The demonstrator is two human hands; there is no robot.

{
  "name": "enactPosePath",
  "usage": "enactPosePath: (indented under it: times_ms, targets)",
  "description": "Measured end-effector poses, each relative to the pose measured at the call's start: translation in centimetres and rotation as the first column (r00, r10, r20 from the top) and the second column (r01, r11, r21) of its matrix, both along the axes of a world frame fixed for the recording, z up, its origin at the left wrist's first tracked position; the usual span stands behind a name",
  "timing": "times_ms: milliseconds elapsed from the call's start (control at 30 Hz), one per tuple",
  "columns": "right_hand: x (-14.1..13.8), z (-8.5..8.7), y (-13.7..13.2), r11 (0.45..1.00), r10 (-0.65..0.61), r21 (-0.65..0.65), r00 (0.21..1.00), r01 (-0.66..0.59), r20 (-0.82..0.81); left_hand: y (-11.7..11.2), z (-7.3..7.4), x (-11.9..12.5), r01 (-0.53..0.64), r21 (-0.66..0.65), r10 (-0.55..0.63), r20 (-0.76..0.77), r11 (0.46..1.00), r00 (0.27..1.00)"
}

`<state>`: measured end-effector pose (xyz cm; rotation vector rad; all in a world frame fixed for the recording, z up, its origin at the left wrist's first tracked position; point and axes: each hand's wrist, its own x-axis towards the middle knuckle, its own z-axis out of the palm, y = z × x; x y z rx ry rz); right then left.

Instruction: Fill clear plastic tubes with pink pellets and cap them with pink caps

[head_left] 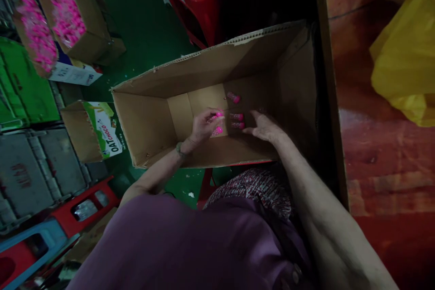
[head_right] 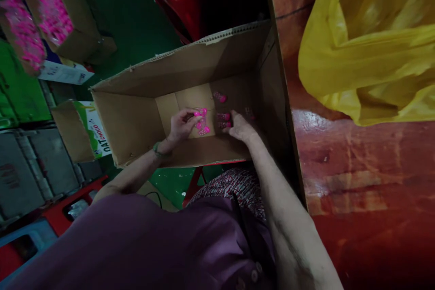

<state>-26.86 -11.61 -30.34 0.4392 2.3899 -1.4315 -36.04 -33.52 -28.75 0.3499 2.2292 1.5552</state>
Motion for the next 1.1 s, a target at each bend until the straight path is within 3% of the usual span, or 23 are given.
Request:
enactPosePath:
  times_ms: [33,100,133,200,267,367,433,567,667,833,1100]
  targets:
    - [-0.2,0.9,-1.0,0.999,0.024,-0.023,1.000,-0.024,-0.001,0.6,1.0,1.2,0.084,0.019,-0.080,-0.171,0.996,0.982]
    - [-0.4,2.8,-2.5,0.994,0.082,-0.077,0.996,-0.084,-0.028,1.9,2.9,3.3,0.216,0.027,-0.176,-0.487,0.976,0.856]
    - [-0.4,3.7,-2.9,0.988,0.106,-0.104,0.993,-0.112,-0.060,2.5,3.7,4.2,0.254,0.027,-0.193,-0.573,0.967,0.796]
    - [0.1,5.2,-3.1,0.980,0.120,-0.143,0.986,-0.136,-0.117,3.3,4.8,5.3,0.310,0.051,-0.212,-0.624,0.950,0.752]
    - [0.9,6.1,-2.5,0.986,0.077,-0.133,0.986,-0.097,-0.151,3.4,4.6,5.1,0.341,0.077,-0.244,-0.555,0.937,0.795]
    - [2.0,6.6,-1.5,0.996,-0.076,-0.054,0.979,0.067,-0.188,2.8,1.4,2.5,0.201,-0.063,-0.209,-0.167,0.977,0.963]
    - [2.6,6.5,-1.1,0.979,-0.204,-0.061,0.957,0.195,-0.206,2.7,-2.2,0.2,0.142,-0.255,-0.129,0.068,0.957,0.989]
    - [3.3,6.2,-0.5,0.920,-0.382,-0.161,0.908,0.357,-0.173,4.0,-9.5,-2.6,0.104,-0.386,-0.043,0.164,0.917,0.986]
    - [3.8,6.1,0.2,0.890,-0.454,-0.122,0.877,0.439,-0.159,5.5,-12.6,-2.6,0.089,-0.455,0.018,0.226,0.886,0.974]
    - [3.9,6.0,0.5,0.881,-0.473,-0.053,0.865,0.471,-0.169,6.6,-14.3,-1.6,0.142,-0.499,0.039,0.335,0.855,0.942]
    - [3.7,6.3,0.2,0.903,-0.430,-0.084,0.880,0.422,-0.200,6.7,-14.7,-1.2,0.127,-0.427,0.072,0.420,0.895,0.905]
